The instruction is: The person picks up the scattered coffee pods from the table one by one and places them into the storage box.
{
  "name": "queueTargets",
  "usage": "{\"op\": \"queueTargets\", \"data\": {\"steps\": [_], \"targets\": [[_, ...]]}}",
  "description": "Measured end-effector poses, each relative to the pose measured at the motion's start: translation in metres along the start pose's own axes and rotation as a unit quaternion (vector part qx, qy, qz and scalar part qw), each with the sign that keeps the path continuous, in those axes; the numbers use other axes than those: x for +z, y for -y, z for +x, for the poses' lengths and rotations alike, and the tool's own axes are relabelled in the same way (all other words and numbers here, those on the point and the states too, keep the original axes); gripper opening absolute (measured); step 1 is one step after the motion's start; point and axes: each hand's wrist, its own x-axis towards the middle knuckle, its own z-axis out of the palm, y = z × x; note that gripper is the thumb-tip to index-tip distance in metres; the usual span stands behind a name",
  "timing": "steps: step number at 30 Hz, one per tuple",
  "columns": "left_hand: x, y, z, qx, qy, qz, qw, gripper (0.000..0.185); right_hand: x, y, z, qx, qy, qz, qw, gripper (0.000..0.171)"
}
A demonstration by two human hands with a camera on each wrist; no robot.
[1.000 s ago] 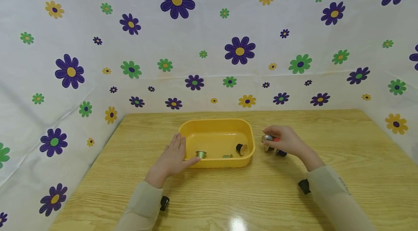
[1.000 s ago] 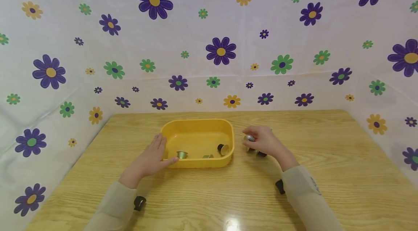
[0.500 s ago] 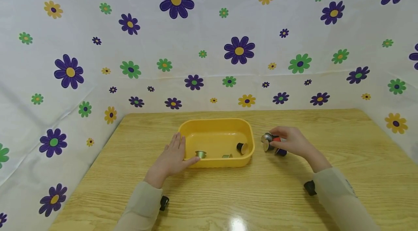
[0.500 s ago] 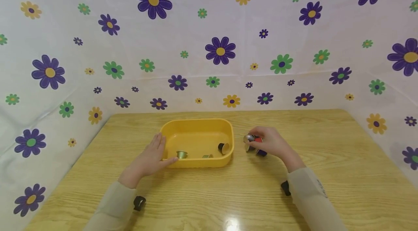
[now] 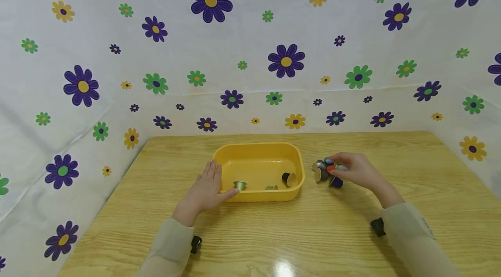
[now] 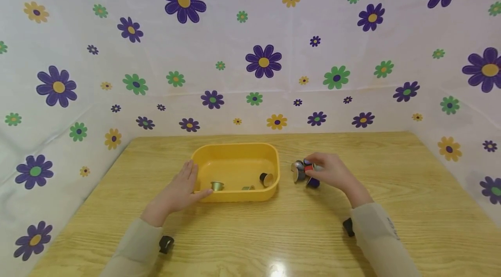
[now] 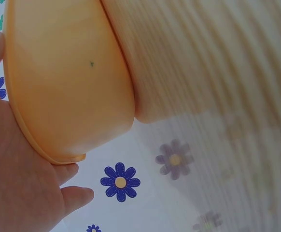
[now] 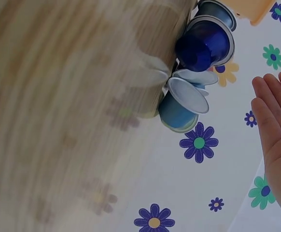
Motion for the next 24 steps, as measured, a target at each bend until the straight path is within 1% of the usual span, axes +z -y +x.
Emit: {"op": "queueTargets", "data": {"steps": [8,24], "targets": [[-0.003,-0.003,-0.001,0.002,0.000,-0.004,1.0000,0.099,-0.005,-0.003,-0.005,0.003,-0.003,-0.011,1.000,0.035],[-0.002,-0.001,-0.001,0.004,0.000,-0.005,1.0000,0.099,-0.012,-0.014,-0.010,0.009,-0.006,-0.018,1.000,0.040]]}}
